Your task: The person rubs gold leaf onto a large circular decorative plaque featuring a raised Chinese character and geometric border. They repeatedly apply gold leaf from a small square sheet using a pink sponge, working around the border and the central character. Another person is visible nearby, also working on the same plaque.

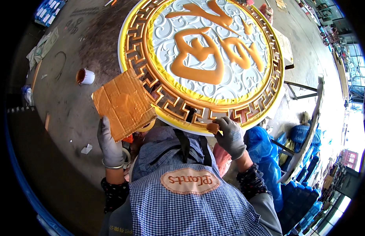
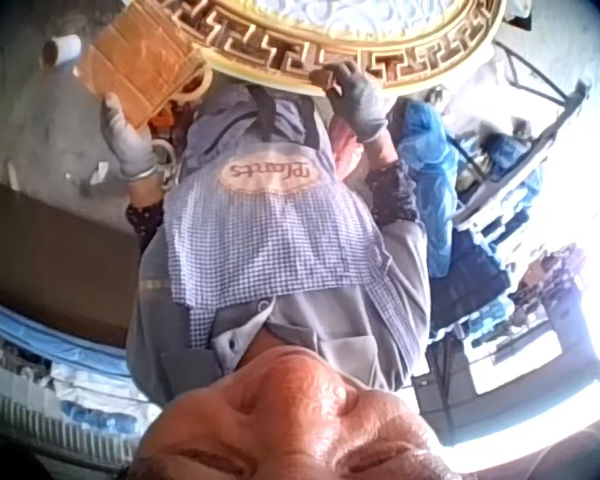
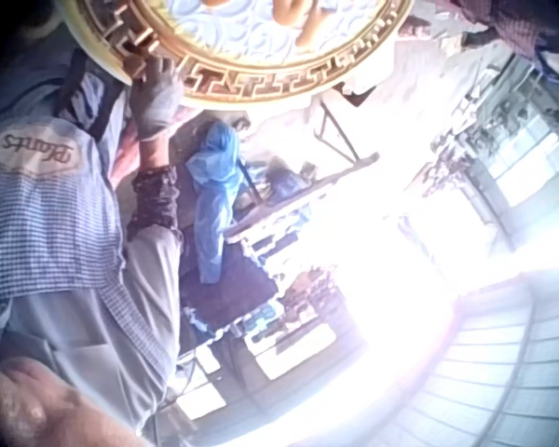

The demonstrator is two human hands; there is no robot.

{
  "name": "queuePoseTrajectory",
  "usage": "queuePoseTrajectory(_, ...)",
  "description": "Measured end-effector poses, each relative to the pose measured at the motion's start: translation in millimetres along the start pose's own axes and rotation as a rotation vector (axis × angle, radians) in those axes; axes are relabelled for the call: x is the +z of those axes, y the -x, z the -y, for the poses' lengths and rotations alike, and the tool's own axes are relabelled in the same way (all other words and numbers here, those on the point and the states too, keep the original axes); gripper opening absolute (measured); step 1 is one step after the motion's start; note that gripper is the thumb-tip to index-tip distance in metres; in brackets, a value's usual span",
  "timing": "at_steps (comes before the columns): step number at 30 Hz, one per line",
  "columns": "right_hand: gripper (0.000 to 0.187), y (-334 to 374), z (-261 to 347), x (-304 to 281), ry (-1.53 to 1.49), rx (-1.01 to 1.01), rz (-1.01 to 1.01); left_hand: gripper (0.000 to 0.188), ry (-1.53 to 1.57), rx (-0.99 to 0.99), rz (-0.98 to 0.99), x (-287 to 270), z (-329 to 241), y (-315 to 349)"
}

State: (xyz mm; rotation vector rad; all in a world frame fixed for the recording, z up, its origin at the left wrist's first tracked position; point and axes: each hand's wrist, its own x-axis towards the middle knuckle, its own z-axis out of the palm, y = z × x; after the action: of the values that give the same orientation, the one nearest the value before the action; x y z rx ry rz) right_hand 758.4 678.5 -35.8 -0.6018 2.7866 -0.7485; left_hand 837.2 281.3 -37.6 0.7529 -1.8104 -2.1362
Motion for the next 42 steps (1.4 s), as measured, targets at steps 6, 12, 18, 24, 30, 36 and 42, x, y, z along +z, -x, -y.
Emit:
queuePoseTrajectory(6,0.032,-23.0,16.6,-0.1,-0.101,0.162,-0.095,0.047,-0.159,0.071,0.042,-19.9,2.5,4.4)
queuePoseTrajectory(12,0.034,-72.0,44.8,26.6,-0.245,0.206,-0.230,0.062,0.015,0.003,-0.017,-24.6,-6.3,18.0)
queuePoseTrajectory(18,0.037,-97.4,54.1,47.4,-0.181,0.201,-0.211,0.068,-0.094,-0.010,-0.118,-48.4,10.4,26.3)
queuePoseTrajectory(24,0.038,-95.0,50.1,56.2,-0.040,0.203,-0.196,0.067,-0.050,-0.020,-0.165,-45.6,4.7,32.2)
queuePoseTrajectory(30,0.036,-62.5,33.2,26.0,0.068,0.291,-0.178,0.066,-0.109,-0.070,-0.194,-43.5,-3.8,29.6)
queuePoseTrajectory(36,0.035,-96.2,61.6,36.7,-0.157,0.026,-0.080,0.064,0.047,-0.030,-0.222,-54.8,13.8,23.5)
queuePoseTrajectory(42,0.035,-103.6,45.7,39.7,0.181,-0.192,0.023,0.062,0.074,-0.077,-0.249,-52.2,-2.6,32.8)
